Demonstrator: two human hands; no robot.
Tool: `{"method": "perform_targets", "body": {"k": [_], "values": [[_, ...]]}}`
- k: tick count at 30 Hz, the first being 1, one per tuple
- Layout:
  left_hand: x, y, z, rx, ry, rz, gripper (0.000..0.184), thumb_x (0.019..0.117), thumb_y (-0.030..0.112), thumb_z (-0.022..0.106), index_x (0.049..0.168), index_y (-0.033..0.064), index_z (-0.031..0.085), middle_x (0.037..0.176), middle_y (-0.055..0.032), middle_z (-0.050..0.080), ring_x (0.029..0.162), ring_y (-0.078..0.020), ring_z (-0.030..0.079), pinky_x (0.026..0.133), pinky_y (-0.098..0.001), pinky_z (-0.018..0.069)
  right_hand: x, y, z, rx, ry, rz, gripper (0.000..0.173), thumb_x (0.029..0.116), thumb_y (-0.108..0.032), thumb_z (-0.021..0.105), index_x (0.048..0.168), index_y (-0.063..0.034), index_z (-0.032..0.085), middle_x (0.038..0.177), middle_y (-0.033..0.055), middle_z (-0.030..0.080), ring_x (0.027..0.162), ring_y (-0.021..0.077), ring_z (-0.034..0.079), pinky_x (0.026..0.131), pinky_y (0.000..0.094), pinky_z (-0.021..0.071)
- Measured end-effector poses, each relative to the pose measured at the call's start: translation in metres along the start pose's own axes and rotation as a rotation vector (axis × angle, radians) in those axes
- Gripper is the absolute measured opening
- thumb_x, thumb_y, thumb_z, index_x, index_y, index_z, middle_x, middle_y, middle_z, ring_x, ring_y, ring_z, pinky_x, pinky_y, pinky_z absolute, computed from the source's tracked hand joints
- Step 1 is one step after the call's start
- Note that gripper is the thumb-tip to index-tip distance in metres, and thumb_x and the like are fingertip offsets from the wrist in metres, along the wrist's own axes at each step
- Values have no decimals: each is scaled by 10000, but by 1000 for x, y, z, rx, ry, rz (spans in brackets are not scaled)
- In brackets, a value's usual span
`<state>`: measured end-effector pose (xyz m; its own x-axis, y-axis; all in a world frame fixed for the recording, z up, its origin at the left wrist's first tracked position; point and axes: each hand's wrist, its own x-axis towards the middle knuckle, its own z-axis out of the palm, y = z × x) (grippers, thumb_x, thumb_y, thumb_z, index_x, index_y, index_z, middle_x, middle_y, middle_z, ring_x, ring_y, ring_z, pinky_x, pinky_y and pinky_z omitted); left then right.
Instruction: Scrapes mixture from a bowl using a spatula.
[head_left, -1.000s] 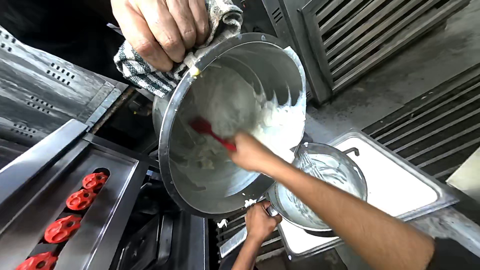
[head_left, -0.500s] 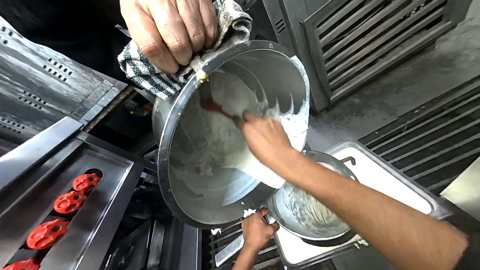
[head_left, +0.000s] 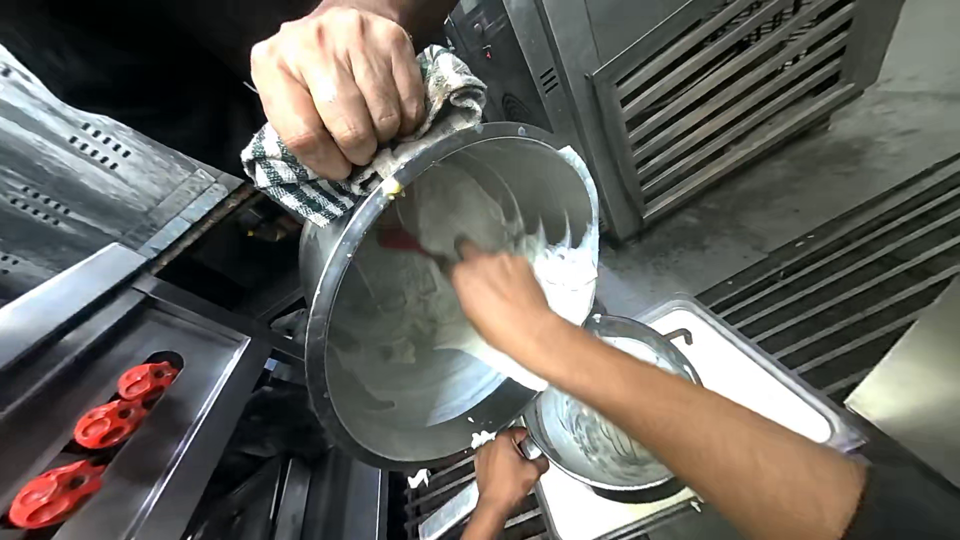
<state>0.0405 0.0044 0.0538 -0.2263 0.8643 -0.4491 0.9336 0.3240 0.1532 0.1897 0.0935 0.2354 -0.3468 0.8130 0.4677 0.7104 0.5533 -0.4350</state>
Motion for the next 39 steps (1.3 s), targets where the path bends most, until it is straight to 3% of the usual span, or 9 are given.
{"method": "perform_targets", "body": {"k": [3,5,11,17,24,30,32,36,39], "values": [[0,1,2,-7,1,-1,354,848,405,759,1025,99,757,992,-116,740,983,-311,699,881,-590,525,-23,5,40,-6,-130,-41,369,947,27,608,1274,-115,702,1224,146,648,769,310,691,612,459,576],[2,2,0,-11,3,4,342,846,399,763,998,93,752,973,-115,735,964,-307,696,865,-587,524,-15,10,22,0,-140,-21,405,958,33,578,1315,-124,686,1258,166,646,805,348,697,640,498,575],[0,0,1,-11,5,17,343,846,396,765,1001,91,748,982,-119,739,973,-311,701,866,-586,529,30,23,-9,-129,296,12,367,948,81,554,1243,-70,711,1174,205,669,819,371,704,599,479,562],[-1,4,1,-17,-7,23,340,856,389,770,1036,101,762,1011,-124,749,994,-324,705,875,-598,528,-17,52,57,-111,-89,92,359,979,34,561,1297,-88,676,1223,159,641,861,346,690,657,471,581],[-1,1,2,-12,-2,29,352,853,405,767,1024,98,759,1010,-123,748,996,-319,704,883,-594,526,19,28,-28,-56,135,123,446,964,59,532,1342,-128,674,1265,199,637,839,385,701,649,528,566],[-2,0,2,-17,12,16,360,849,406,762,1040,100,760,1006,-128,745,1003,-326,700,873,-601,525,-21,32,60,-49,-54,77,389,956,32,584,1311,-96,677,1220,167,648,765,330,699,610,475,586],[-2,-1,2,-16,16,20,351,852,402,758,1032,100,759,1010,-124,743,1003,-322,699,872,-599,528,-23,35,50,-59,-139,87,396,978,23,557,1337,-107,663,1259,165,634,825,346,698,653,490,583],[-3,0,1,-10,10,25,347,874,402,745,1052,105,758,1038,-125,749,1026,-322,705,892,-599,529,12,31,-14,-111,60,92,447,972,52,532,1369,-118,645,1269,224,620,838,401,698,645,533,568],[-5,0,0,-8,9,18,348,876,409,739,1051,109,757,1048,-128,751,1041,-325,706,899,-595,528,38,40,-11,-170,244,104,522,961,67,528,1430,-149,609,1271,260,610,766,395,697,601,513,564]]}}
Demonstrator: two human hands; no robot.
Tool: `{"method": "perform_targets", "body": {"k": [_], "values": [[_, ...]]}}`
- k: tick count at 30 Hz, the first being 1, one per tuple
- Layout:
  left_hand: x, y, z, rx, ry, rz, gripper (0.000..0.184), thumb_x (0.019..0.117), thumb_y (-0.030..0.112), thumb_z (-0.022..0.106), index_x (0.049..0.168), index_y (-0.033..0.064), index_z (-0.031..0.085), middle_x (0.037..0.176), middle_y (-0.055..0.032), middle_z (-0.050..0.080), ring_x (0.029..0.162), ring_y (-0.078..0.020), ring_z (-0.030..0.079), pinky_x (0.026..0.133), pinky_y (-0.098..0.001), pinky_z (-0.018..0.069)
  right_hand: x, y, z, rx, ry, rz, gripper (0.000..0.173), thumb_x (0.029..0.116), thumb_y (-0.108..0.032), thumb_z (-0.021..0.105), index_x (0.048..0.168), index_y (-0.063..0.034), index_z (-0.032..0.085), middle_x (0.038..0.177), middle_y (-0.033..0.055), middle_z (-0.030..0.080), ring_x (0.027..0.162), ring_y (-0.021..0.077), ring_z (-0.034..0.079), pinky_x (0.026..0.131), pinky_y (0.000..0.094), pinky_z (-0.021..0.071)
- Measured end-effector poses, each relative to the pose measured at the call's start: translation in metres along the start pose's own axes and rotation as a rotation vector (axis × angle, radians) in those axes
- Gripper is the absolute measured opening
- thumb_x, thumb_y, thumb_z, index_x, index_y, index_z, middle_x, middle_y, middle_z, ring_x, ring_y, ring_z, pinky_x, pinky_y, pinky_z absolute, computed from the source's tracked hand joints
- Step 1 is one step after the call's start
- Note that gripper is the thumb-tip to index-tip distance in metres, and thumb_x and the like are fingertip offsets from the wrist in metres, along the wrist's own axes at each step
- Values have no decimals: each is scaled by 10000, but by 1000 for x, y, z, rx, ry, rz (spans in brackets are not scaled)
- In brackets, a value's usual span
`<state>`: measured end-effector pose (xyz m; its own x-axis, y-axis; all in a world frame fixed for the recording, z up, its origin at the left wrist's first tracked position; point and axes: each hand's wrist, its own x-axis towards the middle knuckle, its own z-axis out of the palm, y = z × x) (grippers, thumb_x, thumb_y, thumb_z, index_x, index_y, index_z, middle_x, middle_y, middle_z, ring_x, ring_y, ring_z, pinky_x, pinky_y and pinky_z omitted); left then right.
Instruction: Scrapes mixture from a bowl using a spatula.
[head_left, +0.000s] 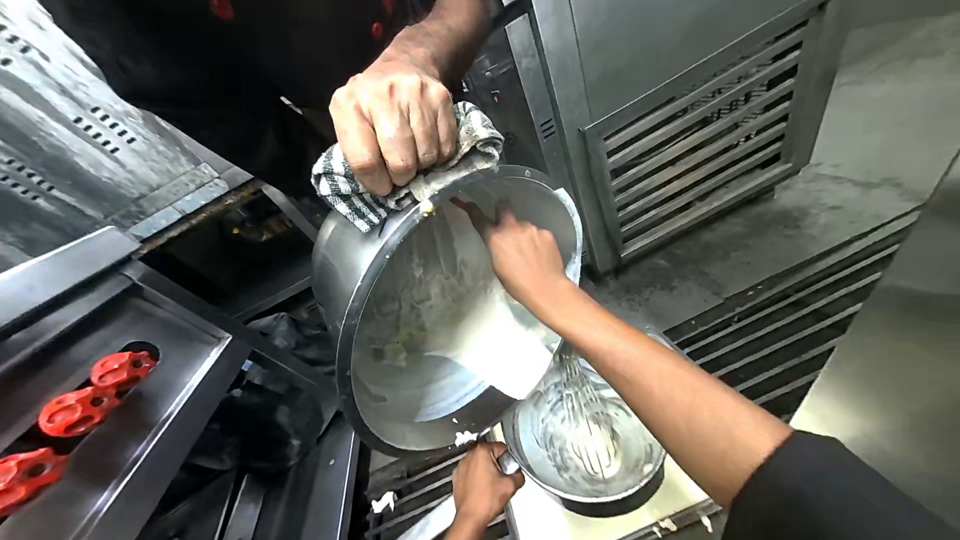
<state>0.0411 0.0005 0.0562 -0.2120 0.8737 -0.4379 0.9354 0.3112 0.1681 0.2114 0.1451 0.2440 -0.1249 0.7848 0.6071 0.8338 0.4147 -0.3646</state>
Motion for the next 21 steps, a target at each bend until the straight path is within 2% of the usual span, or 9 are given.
{"method": "perform_targets", "body": {"k": [2,4,7,9,11,14,18,20,21], "values": [[-3,-1,-2,0,-6,-5,348,882,412,738,1068,118,760,1066,-129,754,1060,-327,705,913,-598,525,-11,8,26,4,-79,73,488,977,52,515,1437,-96,584,1273,271,602,784,404,701,644,527,579],[-5,0,-5,-1,-8,-10,351,890,413,739,1089,124,761,1090,-130,755,1082,-328,703,928,-598,523,-30,15,41,-17,-314,173,475,1006,28,489,1469,-67,533,1338,271,570,885,421,702,732,539,582],[-6,-2,-7,-2,-12,-28,358,890,416,736,1111,135,761,1112,-128,756,1098,-327,702,931,-603,523,-40,10,30,-54,-550,184,452,1024,-9,482,1468,-72,537,1382,257,545,959,421,693,775,535,579],[-6,-1,-9,-3,-18,-33,366,897,420,730,1131,140,759,1131,-129,755,1112,-329,700,939,-602,522,-29,-2,5,-44,-450,173,440,1009,2,494,1436,-74,568,1358,272,555,926,428,695,752,552,575],[-8,-2,-10,3,-17,-29,372,902,424,724,1141,141,761,1142,-130,755,1120,-333,699,947,-604,520,-14,-14,-10,-48,-225,155,454,1002,33,496,1436,-79,574,1326,275,565,873,420,702,699,536,578],[-11,-2,-11,13,-8,-23,375,899,433,720,1137,147,763,1134,-129,760,1116,-336,704,943,-608,524,-10,-20,10,-72,-76,117,458,992,49,513,1429,-71,579,1292,261,592,864,417,702,665,517,580],[-12,-5,-9,-9,-3,1,388,909,438,706,1142,133,765,1143,-151,757,1127,-360,700,956,-623,517,-48,-2,57,-93,-339,118,424,991,32,523,1408,-24,576,1295,228,589,883,380,701,714,495,594],[-11,-8,-9,-18,3,29,400,917,443,698,1150,124,763,1146,-168,755,1133,-380,697,956,-644,514,-47,2,45,-107,-463,155,437,1012,19,491,1437,-58,553,1360,215,560,972,388,689,773,501,585],[-10,-8,-8,-20,8,37,404,915,448,695,1144,123,763,1141,-168,757,1132,-382,698,954,-648,513,-41,2,32,-100,-442,164,448,1011,21,489,1443,-73,558,1372,222,560,982,402,687,777,520,581]]}}
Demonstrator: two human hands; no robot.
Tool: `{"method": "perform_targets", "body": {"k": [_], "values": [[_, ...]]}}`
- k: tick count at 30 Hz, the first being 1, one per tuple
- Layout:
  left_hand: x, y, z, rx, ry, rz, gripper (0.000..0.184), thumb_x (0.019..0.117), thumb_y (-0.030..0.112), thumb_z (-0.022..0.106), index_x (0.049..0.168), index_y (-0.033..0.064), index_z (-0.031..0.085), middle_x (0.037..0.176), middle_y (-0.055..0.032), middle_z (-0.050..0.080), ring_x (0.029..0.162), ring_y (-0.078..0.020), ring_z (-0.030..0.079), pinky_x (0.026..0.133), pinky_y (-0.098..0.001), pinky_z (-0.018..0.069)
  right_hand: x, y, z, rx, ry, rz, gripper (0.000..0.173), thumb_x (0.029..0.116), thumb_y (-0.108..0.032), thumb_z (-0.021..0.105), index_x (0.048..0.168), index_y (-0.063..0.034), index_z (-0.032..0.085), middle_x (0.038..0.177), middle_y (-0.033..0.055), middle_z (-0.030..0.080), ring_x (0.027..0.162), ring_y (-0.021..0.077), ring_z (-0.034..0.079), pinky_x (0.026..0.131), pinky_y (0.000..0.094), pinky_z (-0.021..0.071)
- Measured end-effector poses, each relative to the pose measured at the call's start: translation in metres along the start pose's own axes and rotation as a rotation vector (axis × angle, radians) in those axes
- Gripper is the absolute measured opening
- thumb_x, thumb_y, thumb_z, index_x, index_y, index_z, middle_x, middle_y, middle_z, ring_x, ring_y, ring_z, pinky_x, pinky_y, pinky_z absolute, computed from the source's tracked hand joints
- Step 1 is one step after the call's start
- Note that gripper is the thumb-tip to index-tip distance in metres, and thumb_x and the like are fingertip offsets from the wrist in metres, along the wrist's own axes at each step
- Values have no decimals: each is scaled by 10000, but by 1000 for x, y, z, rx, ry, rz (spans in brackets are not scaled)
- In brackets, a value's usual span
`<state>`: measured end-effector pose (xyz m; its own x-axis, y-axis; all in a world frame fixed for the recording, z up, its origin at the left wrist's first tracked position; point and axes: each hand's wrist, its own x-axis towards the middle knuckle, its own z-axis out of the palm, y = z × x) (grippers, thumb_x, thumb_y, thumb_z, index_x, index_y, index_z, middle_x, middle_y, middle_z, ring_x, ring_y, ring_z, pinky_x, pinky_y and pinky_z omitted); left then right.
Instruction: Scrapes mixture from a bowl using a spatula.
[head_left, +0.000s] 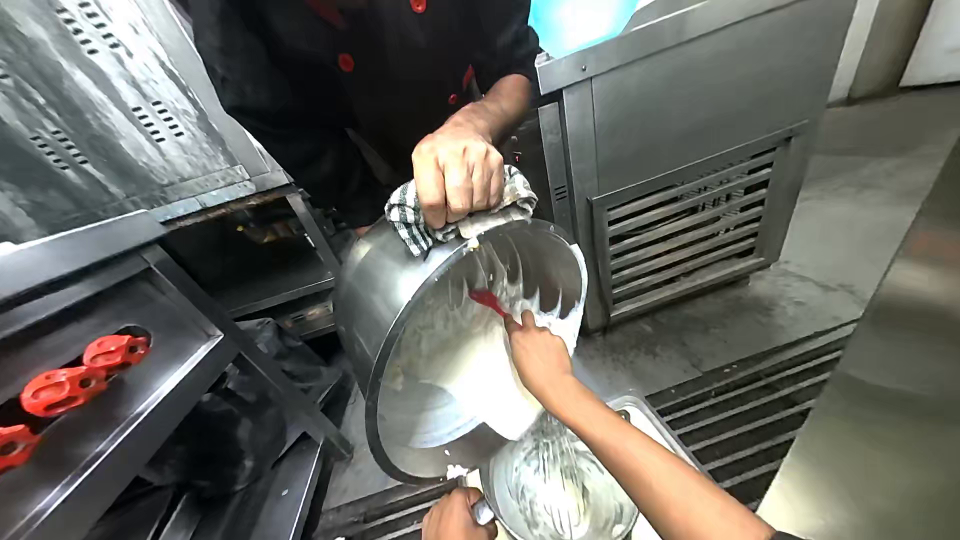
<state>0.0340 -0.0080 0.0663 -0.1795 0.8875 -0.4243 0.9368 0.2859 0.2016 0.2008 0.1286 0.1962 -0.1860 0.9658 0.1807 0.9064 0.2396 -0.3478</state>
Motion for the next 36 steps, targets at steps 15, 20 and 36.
{"method": "perform_targets", "body": {"k": [15,20,36], "values": [[0,-3,-6,-9,-42,-38,421,924,443,694,1201,130,746,1219,-172,734,1185,-386,674,991,-636,498,-22,9,-40,3,4,135,602,1025,-31,484,1599,-178,377,1375,223,569,888,408,705,739,564,581],[1,-1,-11,-10,-69,-82,463,927,457,696,1276,154,724,1269,-158,719,1228,-367,655,1032,-607,486,-38,26,-25,-16,-252,198,645,1036,-62,466,1636,-222,288,1383,227,572,1065,415,680,872,567,559],[5,4,-14,-32,-61,-71,557,967,514,644,1331,96,690,1329,-199,685,1290,-393,614,1079,-595,446,-65,58,-34,-136,-21,227,626,1057,-99,435,1631,-316,309,1343,158,626,892,357,726,768,525,584]]}}
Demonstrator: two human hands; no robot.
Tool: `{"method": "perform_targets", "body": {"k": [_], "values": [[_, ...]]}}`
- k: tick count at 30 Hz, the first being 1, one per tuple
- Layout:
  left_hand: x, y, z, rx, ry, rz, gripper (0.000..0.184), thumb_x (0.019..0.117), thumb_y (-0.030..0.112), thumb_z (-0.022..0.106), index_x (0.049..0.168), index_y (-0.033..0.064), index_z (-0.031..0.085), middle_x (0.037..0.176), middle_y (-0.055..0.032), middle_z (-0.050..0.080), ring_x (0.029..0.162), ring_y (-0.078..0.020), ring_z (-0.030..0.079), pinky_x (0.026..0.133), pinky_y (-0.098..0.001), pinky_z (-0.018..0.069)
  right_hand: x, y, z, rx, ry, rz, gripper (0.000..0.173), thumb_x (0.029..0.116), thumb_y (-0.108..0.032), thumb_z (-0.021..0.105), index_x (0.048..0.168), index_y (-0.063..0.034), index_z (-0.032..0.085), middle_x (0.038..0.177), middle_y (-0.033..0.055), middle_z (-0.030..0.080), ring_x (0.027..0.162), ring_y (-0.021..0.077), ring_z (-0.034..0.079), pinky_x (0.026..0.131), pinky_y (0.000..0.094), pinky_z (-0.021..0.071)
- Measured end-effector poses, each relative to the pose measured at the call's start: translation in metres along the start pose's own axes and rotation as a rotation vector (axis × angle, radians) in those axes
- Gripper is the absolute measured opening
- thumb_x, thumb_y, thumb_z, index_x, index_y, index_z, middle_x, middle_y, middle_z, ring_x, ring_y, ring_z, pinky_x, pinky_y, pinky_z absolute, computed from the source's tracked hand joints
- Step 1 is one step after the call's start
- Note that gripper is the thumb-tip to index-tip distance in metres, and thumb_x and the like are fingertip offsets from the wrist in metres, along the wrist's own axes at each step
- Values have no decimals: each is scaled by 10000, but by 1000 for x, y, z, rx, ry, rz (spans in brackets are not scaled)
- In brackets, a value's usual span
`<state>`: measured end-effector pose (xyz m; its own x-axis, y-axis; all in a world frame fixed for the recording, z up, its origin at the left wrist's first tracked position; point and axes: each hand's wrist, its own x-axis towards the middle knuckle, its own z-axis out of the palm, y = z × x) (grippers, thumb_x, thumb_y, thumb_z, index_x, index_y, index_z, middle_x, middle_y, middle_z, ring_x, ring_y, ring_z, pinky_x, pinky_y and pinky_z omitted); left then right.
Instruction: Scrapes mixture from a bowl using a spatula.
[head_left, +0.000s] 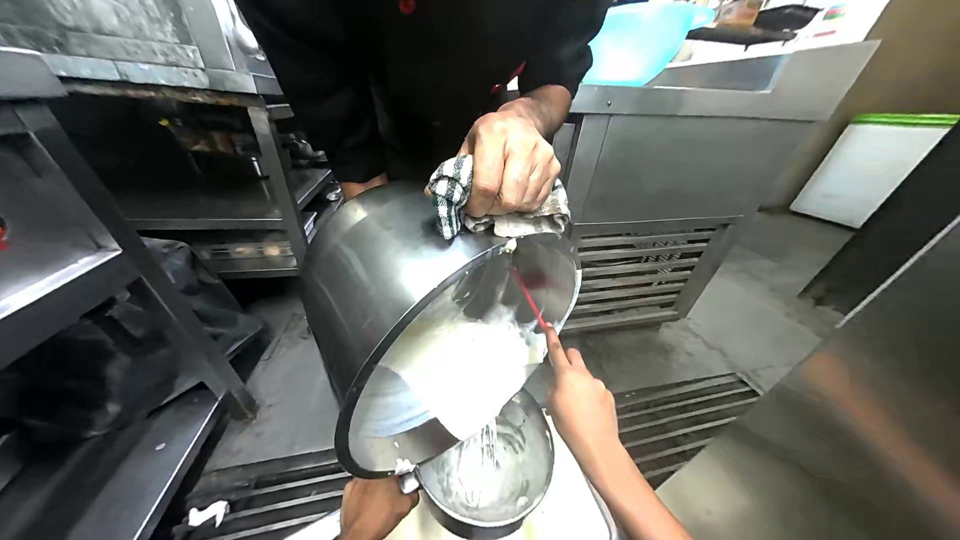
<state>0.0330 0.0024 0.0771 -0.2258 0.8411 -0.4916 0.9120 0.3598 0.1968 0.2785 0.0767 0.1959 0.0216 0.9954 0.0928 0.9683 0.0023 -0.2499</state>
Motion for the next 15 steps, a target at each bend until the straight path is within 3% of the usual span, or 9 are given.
{"method": "perform_targets", "body": {"k": [4,6,8,11,13,15], "values": [[0,-2,-2,13,-28,-13,549,973,518,642,1293,76,702,1323,-195,687,1299,-382,610,1083,-593,440,-8,-2,19,-1,-217,-51,600,1058,-113,414,1616,-322,348,1370,159,625,1041,383,701,851,572,562],[0,-3,-2,6,-10,-5,543,963,514,652,1285,80,709,1311,-194,693,1288,-383,618,1073,-597,448,-4,-9,6,11,-103,-56,579,1061,-119,419,1601,-325,380,1307,167,652,964,374,714,817,557,565],[0,-5,0,-6,16,6,538,952,510,662,1271,79,712,1303,-197,696,1278,-389,622,1064,-597,454,5,-12,-3,-5,31,-19,615,1055,-115,456,1616,-341,340,1268,172,652,862,360,716,750,532,575],[2,-7,0,-8,11,11,544,951,514,663,1254,65,713,1302,-197,694,1274,-388,624,1059,-594,461,3,-13,10,-46,-104,16,644,1062,-121,430,1639,-351,262,1352,169,620,966,371,717,815,548,576],[3,-9,1,-18,16,17,538,944,509,671,1267,79,711,1306,-191,693,1268,-383,629,1050,-597,469,-7,-7,21,-55,-199,-35,604,1061,-123,417,1616,-347,337,1360,151,634,1028,381,706,841,569,565],[4,-9,0,-39,22,20,537,937,501,687,1294,101,707,1313,-184,692,1267,-378,629,1057,-596,465,-12,4,14,-47,-86,-71,594,1049,-110,433,1593,-345,391,1292,147,662,938,371,717,786,567,570]]}}
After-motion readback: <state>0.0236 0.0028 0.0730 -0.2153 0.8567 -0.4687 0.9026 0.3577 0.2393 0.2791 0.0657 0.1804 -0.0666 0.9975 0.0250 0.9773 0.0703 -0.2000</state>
